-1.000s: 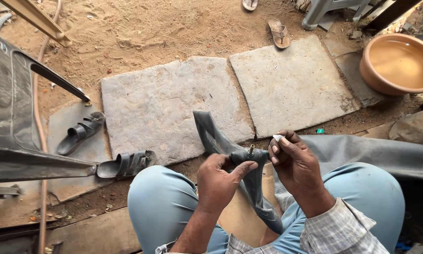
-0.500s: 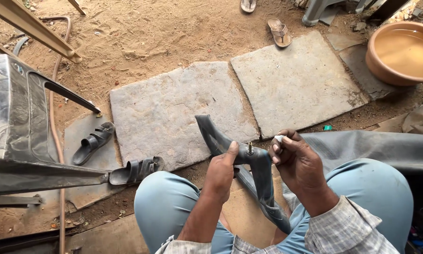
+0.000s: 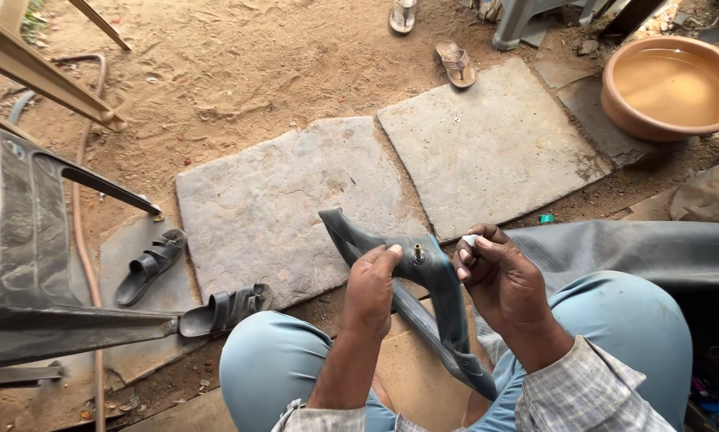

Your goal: The recorder is repairing a punctured motorcycle inner tube by cleaning the surface and applying a patch.

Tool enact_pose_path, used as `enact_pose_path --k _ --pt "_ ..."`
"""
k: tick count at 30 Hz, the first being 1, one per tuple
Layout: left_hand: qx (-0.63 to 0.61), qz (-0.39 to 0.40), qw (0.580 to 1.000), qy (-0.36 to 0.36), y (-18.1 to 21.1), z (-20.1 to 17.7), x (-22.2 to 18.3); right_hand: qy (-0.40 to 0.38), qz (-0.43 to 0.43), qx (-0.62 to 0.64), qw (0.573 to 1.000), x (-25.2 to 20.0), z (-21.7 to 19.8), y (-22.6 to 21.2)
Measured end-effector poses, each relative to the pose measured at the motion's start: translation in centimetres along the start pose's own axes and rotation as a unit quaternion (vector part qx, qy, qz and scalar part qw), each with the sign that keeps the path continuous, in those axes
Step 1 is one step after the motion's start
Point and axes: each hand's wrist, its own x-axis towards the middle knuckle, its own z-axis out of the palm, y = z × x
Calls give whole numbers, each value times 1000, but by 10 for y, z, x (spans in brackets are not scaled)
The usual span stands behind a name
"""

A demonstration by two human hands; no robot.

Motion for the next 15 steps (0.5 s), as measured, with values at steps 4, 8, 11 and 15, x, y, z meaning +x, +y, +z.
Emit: enact_pose_path --k 4,8,11,15 --pt "18 64 997 31 3 3 -5 16 1 1 1000 2 -9 5" --pt "8 67 998 13 4 2 -6 8 -1 -22 1000 4 -5 2" --pt "-37 46 998 -7 4 4 -9 6 0 -32 999 3 -6 3" --pt "-83 6 996 17 9 10 -12 8 16 -81 997 1 -4 7"
